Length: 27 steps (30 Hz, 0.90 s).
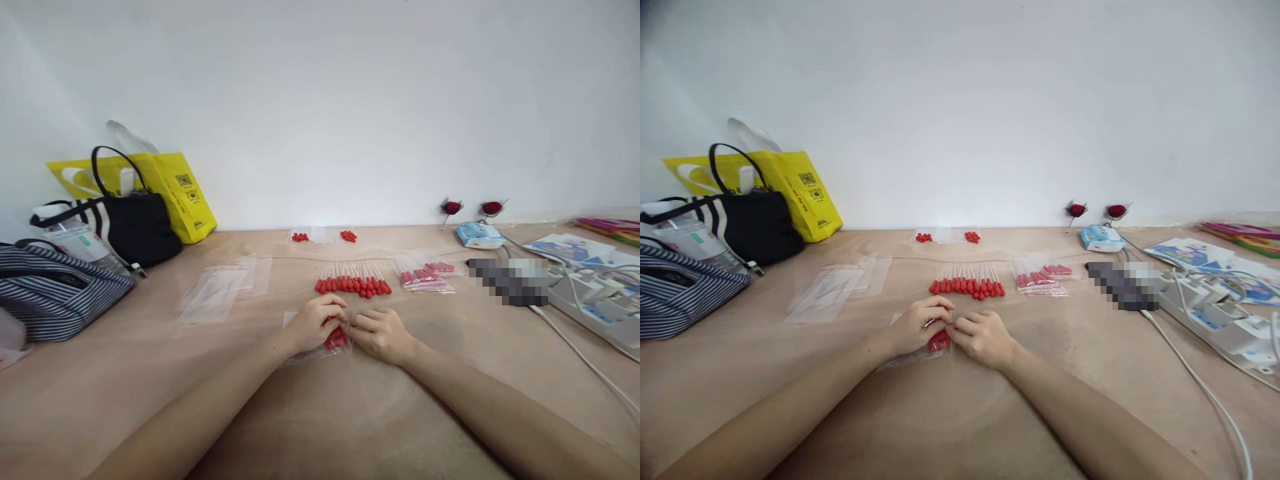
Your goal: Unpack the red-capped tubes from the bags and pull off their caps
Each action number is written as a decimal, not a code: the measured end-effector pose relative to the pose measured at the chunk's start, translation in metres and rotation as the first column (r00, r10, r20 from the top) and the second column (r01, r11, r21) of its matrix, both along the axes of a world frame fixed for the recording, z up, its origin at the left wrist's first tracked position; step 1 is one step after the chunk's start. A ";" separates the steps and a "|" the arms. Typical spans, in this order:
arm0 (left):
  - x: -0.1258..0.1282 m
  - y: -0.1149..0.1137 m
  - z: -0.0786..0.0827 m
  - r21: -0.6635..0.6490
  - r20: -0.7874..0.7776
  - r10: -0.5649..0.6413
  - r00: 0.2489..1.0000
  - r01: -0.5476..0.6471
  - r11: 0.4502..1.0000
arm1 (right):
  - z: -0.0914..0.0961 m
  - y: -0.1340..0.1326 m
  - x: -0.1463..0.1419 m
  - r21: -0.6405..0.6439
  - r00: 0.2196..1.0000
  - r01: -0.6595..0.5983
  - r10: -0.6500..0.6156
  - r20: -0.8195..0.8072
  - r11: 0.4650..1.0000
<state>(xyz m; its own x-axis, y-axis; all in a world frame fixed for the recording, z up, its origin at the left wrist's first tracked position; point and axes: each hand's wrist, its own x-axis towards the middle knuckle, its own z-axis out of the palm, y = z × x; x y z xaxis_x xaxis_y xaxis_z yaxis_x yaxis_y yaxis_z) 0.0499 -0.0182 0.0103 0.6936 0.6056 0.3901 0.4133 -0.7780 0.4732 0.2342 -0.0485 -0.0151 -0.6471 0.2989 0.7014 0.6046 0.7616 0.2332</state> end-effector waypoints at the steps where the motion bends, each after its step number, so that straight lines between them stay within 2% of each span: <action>1: 0.000 0.000 0.000 0.001 -0.008 -0.004 1.000 0.004 1.000 | -0.001 0.001 0.000 0.015 1.000 -0.009 0.008 0.007 1.000; 5: -0.002 0.002 0.000 0.040 -0.040 -0.033 0.999 0.035 0.999 | -0.003 0.002 0.001 0.023 1.000 -0.009 0.008 0.027 1.000; 14: -0.001 0.002 0.004 0.252 -0.210 -0.099 0.973 0.152 0.956 | -0.003 0.001 0.002 0.009 1.000 0.017 -0.017 0.013 1.000; 22: -0.002 0.003 0.003 0.218 -0.275 -0.167 0.947 0.231 0.948 | -0.003 0.003 0.001 -0.013 0.996 0.007 -0.006 0.089 1.000; 27: -0.006 0.005 0.005 0.135 -0.225 -0.140 0.964 0.173 0.976 | 0.001 0.004 0.007 -0.068 0.992 0.001 0.008 0.127 0.998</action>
<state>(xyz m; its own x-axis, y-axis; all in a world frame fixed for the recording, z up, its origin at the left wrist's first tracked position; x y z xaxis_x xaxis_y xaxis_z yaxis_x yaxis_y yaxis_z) 0.0442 -0.0132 0.0151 0.8518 0.4277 0.3024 0.3586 -0.8970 0.2584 0.2411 -0.0449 -0.0141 -0.7309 0.3403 0.5916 0.5706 0.7802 0.2562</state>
